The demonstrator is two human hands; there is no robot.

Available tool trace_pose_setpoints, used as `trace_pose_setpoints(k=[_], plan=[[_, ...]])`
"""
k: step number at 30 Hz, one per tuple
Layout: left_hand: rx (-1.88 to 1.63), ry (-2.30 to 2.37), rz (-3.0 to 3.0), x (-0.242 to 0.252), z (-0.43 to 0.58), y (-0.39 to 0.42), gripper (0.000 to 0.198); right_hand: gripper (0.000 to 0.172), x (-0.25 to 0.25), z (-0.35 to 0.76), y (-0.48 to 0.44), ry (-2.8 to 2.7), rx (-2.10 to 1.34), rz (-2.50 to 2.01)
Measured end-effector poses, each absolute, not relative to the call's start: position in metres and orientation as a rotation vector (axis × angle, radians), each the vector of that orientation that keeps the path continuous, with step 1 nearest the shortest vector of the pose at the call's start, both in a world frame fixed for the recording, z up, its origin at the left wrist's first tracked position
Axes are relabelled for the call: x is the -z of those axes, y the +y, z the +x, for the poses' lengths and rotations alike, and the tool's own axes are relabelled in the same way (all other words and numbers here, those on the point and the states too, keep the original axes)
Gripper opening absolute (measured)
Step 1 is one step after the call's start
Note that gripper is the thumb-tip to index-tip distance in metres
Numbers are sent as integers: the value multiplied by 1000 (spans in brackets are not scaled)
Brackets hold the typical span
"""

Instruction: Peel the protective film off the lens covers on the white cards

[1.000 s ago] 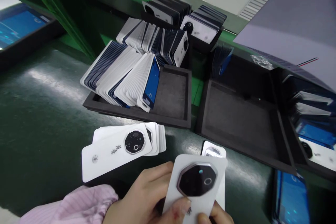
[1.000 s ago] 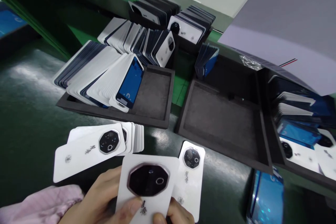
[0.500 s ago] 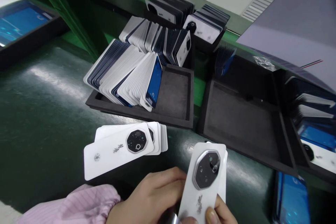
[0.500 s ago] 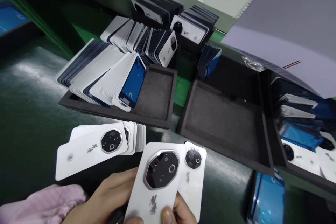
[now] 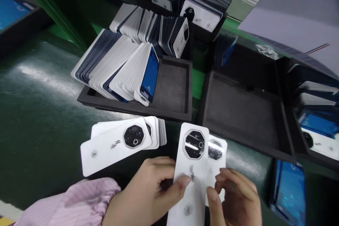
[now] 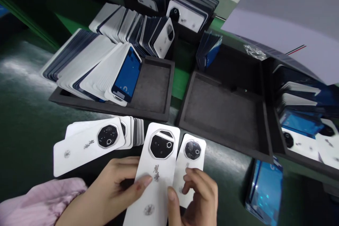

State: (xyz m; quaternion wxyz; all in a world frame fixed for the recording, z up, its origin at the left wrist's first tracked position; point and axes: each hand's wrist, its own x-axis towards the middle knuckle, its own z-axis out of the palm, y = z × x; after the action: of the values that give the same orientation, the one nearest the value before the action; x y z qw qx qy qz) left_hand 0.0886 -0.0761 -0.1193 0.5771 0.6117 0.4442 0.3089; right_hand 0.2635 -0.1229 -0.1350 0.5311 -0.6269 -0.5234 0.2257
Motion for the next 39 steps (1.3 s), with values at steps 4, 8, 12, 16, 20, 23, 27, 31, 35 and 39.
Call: trace_pose_setpoints(k=[4, 8, 12, 16, 20, 23, 27, 31, 35, 39], plan=[[-639, 1054, 1515, 125, 92, -76, 27, 13, 133, 257, -124, -1518, -531, -1395], [-607, 1042, 1527, 130, 93, -77, 26, 9, 130, 250, -133, -1560, -657, -1479], [-579, 1050, 1499, 131, 94, -77, 28, 20, 123, 262, -129, -1595, -800, -1422], [-547, 1002, 1432, 128, 94, -76, 33, 21, 114, 288, -119, -1566, -1068, -1270], [-500, 907, 1389, 125, 94, -77, 35, 11, 115, 303, -121, -1014, -1011, -1513], [-456, 862, 1374, 124, 95, -79, 34, 12, 120, 302, -123, -834, -980, -1563], [-434, 840, 1356, 126, 97, -80, 34, 10, 124, 299, -122, -857, -963, -1563], [-412, 836, 1341, 129, 99, -80, 35, 6, 124, 299, -120, -862, -935, -1616], [-397, 830, 1344, 132, 98, -81, 36, 5, 124, 299, -120, -871, -929, -1668], [-382, 842, 1352, 133, 97, -83, 37, 6, 124, 297, -120, -861, -925, -1690]])
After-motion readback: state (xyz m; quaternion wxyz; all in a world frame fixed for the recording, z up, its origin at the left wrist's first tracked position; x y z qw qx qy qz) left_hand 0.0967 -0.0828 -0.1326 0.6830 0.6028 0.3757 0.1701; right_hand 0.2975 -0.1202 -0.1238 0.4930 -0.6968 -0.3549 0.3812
